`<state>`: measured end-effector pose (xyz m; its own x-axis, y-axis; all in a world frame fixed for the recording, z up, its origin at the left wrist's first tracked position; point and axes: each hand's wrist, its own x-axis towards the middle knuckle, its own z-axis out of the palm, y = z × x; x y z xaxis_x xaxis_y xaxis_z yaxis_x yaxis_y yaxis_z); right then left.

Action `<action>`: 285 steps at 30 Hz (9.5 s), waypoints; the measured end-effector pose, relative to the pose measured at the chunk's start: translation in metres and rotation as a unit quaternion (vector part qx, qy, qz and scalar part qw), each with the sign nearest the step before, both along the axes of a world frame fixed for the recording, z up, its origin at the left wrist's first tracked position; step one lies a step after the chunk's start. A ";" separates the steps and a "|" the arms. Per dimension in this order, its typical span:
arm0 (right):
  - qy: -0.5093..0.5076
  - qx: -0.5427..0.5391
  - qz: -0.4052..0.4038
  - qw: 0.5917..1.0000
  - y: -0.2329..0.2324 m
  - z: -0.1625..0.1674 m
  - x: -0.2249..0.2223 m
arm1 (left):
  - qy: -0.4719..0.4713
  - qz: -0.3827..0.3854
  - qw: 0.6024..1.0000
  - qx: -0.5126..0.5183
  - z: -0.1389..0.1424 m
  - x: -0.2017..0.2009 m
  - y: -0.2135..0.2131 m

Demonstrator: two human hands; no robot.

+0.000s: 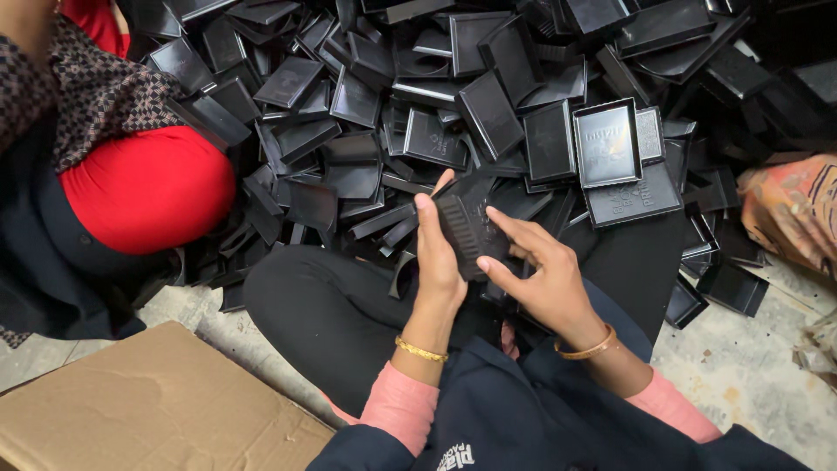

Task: The person sits on the floor and repeatedly picks up two-part black plastic cases from a large pile. They align and snap the halves together, then place the assembled units into a cardboard box to the left. The process continues with multiple units throughout the clip.

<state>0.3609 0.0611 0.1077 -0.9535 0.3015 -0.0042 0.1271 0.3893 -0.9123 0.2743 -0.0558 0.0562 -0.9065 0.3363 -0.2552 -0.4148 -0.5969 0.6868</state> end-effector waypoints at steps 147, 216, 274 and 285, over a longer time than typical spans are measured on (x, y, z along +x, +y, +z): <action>0.027 -0.310 0.151 0.938 0.038 0.020 -0.003 | 0.167 0.004 0.938 -0.305 0.076 -0.015 -0.115; 0.000 -0.153 0.119 0.981 0.052 0.038 -0.006 | 0.250 -0.043 0.941 -0.223 0.054 -0.027 -0.089; 0.016 -0.206 0.092 0.974 0.018 0.012 0.006 | 0.147 -0.053 0.988 0.015 0.045 0.015 0.002; -0.059 -0.184 0.094 0.977 0.034 0.023 0.021 | 0.369 0.027 0.849 -0.378 0.037 -0.003 -0.029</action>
<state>0.3822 0.0952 0.1302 -0.9781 0.0789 -0.1927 0.1979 0.0646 -0.9781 0.2717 -0.0853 0.0937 -0.9219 0.2825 0.2652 0.3094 0.1248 0.9427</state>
